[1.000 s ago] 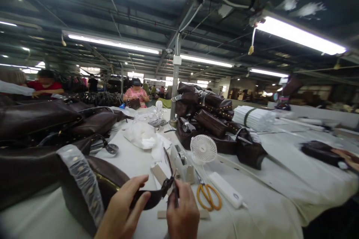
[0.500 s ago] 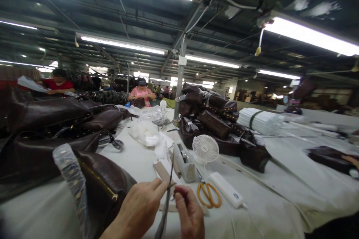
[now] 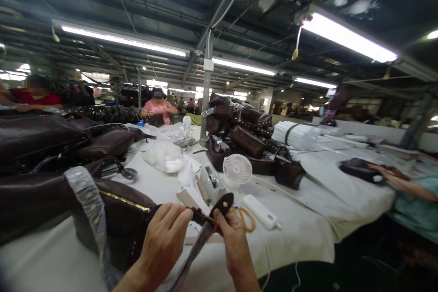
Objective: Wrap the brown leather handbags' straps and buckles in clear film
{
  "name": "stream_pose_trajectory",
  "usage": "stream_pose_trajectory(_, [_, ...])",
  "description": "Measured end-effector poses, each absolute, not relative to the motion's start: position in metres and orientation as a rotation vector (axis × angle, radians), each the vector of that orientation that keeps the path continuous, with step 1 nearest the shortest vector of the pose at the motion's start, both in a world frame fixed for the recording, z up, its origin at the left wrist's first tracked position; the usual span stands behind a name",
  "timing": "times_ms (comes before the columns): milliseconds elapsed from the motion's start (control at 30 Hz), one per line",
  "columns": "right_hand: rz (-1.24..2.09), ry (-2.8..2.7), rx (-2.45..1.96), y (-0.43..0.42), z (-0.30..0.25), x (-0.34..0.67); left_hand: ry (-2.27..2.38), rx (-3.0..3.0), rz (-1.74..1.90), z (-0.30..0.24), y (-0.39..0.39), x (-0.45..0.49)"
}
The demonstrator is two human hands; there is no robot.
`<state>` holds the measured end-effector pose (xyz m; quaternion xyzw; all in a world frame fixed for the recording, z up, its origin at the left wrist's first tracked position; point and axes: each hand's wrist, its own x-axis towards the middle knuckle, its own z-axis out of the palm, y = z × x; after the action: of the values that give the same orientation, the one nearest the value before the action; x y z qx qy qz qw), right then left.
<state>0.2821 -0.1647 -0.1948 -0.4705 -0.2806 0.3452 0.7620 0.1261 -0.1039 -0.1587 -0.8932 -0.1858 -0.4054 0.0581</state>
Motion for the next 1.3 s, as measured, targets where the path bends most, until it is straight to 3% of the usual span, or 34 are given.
stream_pose_trajectory(300, [0.668, -0.685, -1.083, -0.172, -0.187, 0.271, -1.298, -3.303, -1.041, -0.171, -0.125, 0.147])
stream_pose_trajectory(467, [0.686, -0.599, -1.016, -0.168, -0.196, 0.275, -1.174, -3.762, -0.939, -0.168, -0.121, 0.143])
stream_pose_trajectory(667, [0.727, -0.536, -0.981, -0.163, -0.195, 0.276, -1.131, -3.784, -0.776, -0.163, -0.117, 0.132])
stream_pose_trajectory(900, [0.611, -0.640, -1.014, -0.170, -0.189, 0.269, -0.870, -3.718, -1.313, -0.152, -0.121, 0.132])
stream_pose_trajectory(1000, [0.567, -0.687, -1.097, -0.175, -0.189, 0.263, -0.844, -3.782, -1.311, -0.148, -0.126, 0.131])
stream_pose_trajectory(1133, [0.598, -0.776, -1.162, -0.179, -0.185, 0.259, -1.176, -3.694, -1.323, -0.148, -0.131, 0.132])
stream_pose_trajectory(1300, [0.420, -0.815, -1.253, -0.180, -0.176, 0.268, -1.028, -3.773, -1.336, -0.158, -0.128, 0.132])
